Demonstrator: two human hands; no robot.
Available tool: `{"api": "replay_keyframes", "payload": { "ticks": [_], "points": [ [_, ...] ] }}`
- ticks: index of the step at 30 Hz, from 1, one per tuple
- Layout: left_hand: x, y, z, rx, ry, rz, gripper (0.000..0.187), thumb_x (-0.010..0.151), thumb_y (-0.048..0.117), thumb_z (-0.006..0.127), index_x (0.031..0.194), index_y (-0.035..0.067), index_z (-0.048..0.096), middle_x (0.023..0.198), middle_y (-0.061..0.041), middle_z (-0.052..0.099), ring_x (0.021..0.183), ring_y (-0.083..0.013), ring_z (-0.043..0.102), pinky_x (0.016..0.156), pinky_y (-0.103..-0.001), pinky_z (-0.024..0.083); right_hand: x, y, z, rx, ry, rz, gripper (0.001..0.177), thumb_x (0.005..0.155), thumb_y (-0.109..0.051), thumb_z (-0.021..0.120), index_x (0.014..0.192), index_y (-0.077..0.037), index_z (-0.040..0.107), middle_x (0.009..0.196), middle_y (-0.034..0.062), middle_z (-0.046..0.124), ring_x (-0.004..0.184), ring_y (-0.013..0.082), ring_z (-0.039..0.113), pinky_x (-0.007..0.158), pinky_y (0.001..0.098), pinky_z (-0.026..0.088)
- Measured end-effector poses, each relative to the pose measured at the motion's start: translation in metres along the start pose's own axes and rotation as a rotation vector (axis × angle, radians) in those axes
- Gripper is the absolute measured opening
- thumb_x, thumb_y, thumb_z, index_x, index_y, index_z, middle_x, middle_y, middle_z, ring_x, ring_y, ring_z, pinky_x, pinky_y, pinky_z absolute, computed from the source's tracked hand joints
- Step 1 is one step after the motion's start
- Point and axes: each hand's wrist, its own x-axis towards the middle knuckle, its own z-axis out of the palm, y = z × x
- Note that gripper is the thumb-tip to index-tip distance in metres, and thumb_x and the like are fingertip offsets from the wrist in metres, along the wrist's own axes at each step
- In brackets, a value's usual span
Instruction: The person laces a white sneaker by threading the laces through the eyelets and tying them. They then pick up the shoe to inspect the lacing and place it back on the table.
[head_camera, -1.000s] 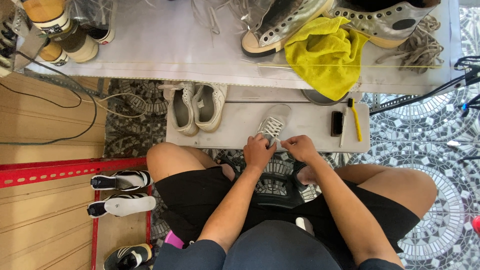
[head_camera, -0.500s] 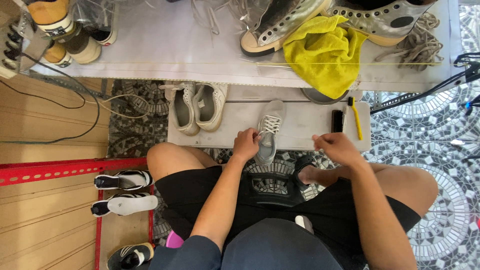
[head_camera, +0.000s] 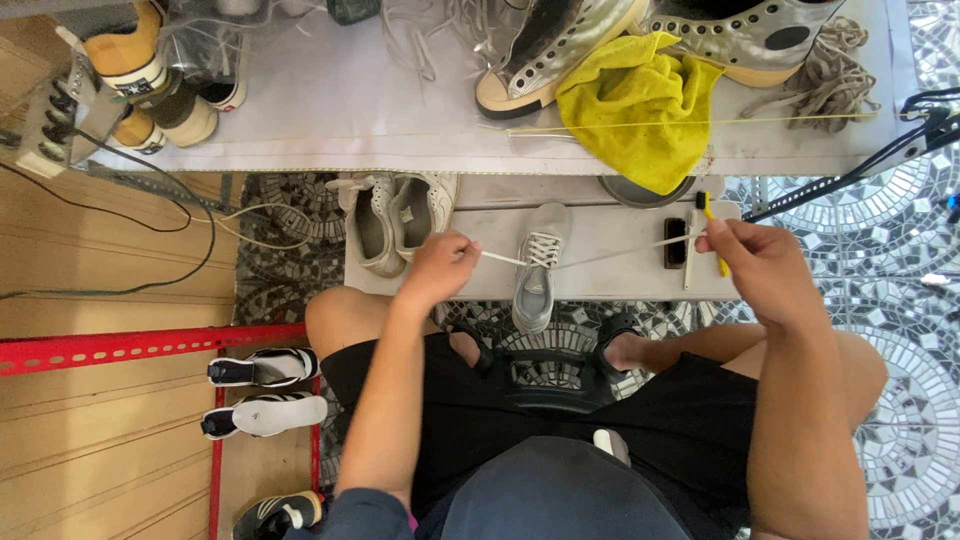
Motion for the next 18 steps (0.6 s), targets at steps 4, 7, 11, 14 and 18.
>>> {"api": "replay_keyframes", "payload": {
  "ticks": [4, 7, 11, 14, 18],
  "points": [
    [-0.035, 0.030, -0.042, -0.031, 0.030, 0.085, 0.045, 0.112, 0.048, 0.056, 0.095, 0.015, 0.080, 0.154, -0.005, 0.070, 0.155, -0.0289, 0.050, 0.131, -0.060, 0.030, -0.008, -0.005, -0.004, 0.103, -0.055, -0.238, 0.040, 0.121, -0.037, 0.065, 0.099, -0.009, 0.082, 0.123, 0.0026, 0.079, 0.120, 0.0147, 0.067, 0.107, 0.0334, 0.043],
    [-0.040, 0.040, -0.044, -0.274, 0.156, 0.323, 0.042, 0.105, 0.039, 0.073, 0.068, 0.019, 0.078, 0.116, 0.000, 0.082, 0.123, -0.0162, 0.070, 0.110, -0.037, 0.048, -0.011, -0.017, 0.015, 0.224, -0.134, -0.374, 0.034, 0.118, -0.030, 0.065, 0.091, -0.015, 0.079, 0.128, 0.0089, 0.085, 0.125, 0.0169, 0.074, 0.120, 0.0433, 0.045],
    [-0.048, 0.069, -0.034, -0.571, 0.132, 0.585, 0.034, 0.111, 0.021, 0.073, 0.079, 0.010, 0.081, 0.096, -0.013, 0.085, 0.097, -0.0223, 0.078, 0.101, -0.041, 0.059, -0.006, -0.019, 0.060, 0.485, -0.216, -0.523, 0.040, 0.119, -0.032, 0.065, 0.098, -0.001, 0.080, 0.109, 0.0204, 0.083, 0.100, 0.0229, 0.069, 0.102, 0.0409, 0.050],
    [-0.037, 0.080, -0.023, -0.685, 0.065, 0.678, 0.019, 0.107, 0.023, 0.079, 0.103, 0.007, 0.086, 0.103, -0.016, 0.084, 0.104, -0.0235, 0.078, 0.108, -0.043, 0.059, -0.006, -0.029, 0.086, 0.614, -0.315, -0.602, 0.046, 0.114, -0.041, 0.067, 0.110, 0.003, 0.081, 0.110, 0.0203, 0.082, 0.110, 0.0257, 0.074, 0.107, 0.0435, 0.054],
    [-0.031, 0.095, -0.005, -0.741, 0.071, 0.817, 0.025, 0.103, 0.014, 0.084, 0.125, 0.001, 0.083, 0.122, -0.021, 0.081, 0.123, -0.0251, 0.074, 0.114, -0.046, 0.058, -0.004, -0.042, 0.107, 0.657, -0.399, -0.721, 0.038, 0.098, -0.005, 0.082, 0.128, 0.016, 0.073, 0.121, 0.0277, 0.075, 0.116, 0.0330, 0.073, 0.111, 0.0517, 0.058]
  ]
}}
